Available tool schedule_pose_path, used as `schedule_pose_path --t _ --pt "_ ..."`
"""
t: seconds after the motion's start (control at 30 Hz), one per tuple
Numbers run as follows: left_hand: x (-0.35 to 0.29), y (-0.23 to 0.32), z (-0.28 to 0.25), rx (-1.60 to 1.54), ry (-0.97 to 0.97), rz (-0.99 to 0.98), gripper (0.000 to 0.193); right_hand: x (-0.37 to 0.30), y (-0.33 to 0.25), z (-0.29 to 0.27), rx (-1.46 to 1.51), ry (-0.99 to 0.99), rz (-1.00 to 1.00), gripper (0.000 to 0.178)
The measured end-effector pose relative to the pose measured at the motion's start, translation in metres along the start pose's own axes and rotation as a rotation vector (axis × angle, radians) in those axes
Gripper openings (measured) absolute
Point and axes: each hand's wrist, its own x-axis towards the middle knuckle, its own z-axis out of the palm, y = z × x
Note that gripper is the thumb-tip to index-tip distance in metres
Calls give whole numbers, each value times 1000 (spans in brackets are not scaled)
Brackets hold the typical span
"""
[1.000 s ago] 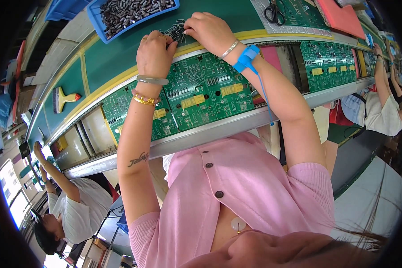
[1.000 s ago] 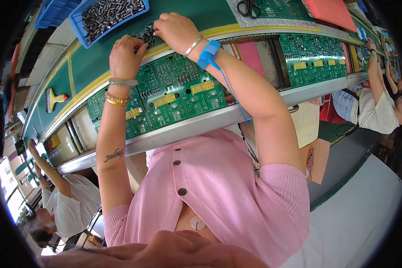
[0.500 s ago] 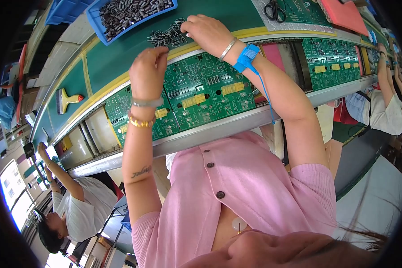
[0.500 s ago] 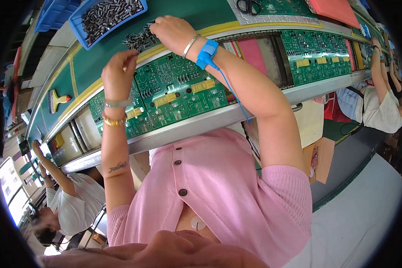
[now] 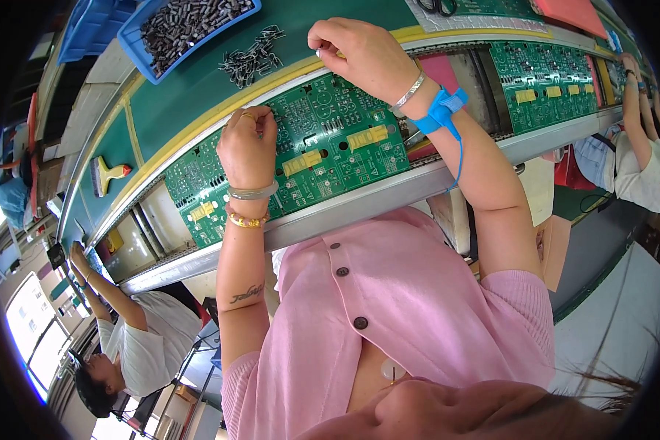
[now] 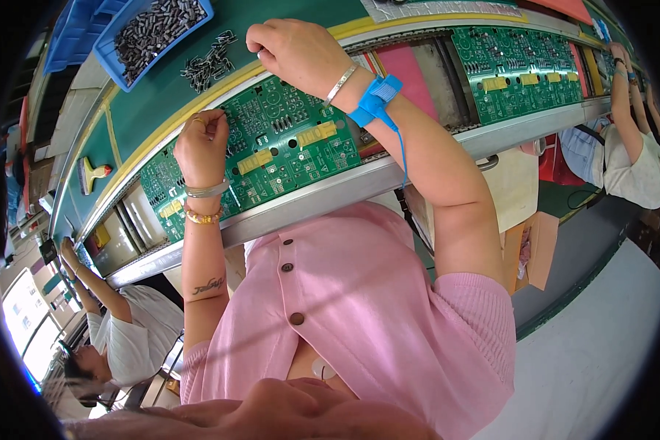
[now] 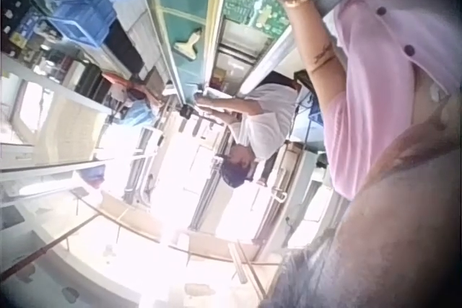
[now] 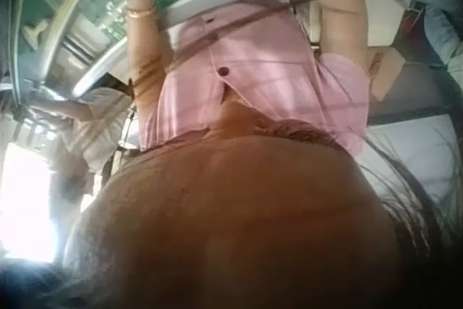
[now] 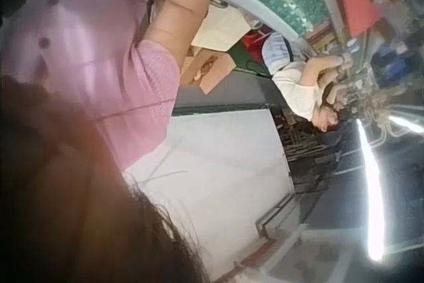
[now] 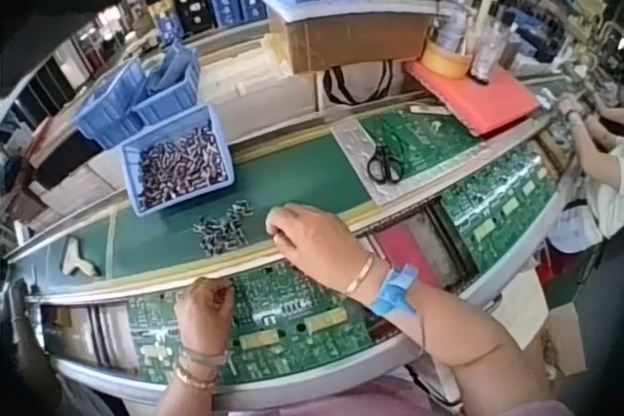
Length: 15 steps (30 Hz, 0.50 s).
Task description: The person assembles circuit boards on an assembly line by picking up electronic components and metal clips by hand and inserting them into the circuit boards.
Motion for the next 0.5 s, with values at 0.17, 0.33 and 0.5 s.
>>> schedule_pose_path --t 0.17,0.33,0.5 --pt "-1 2 1 106 29 33 9 -2 -3 -8 75 -19 73 13" --pt "0 5 3 109 23 49 4 -5 4 -5 109 30 13 11" --pt "2 9 1 187 -9 31 6 -2 0 -6 100 44 29 8"
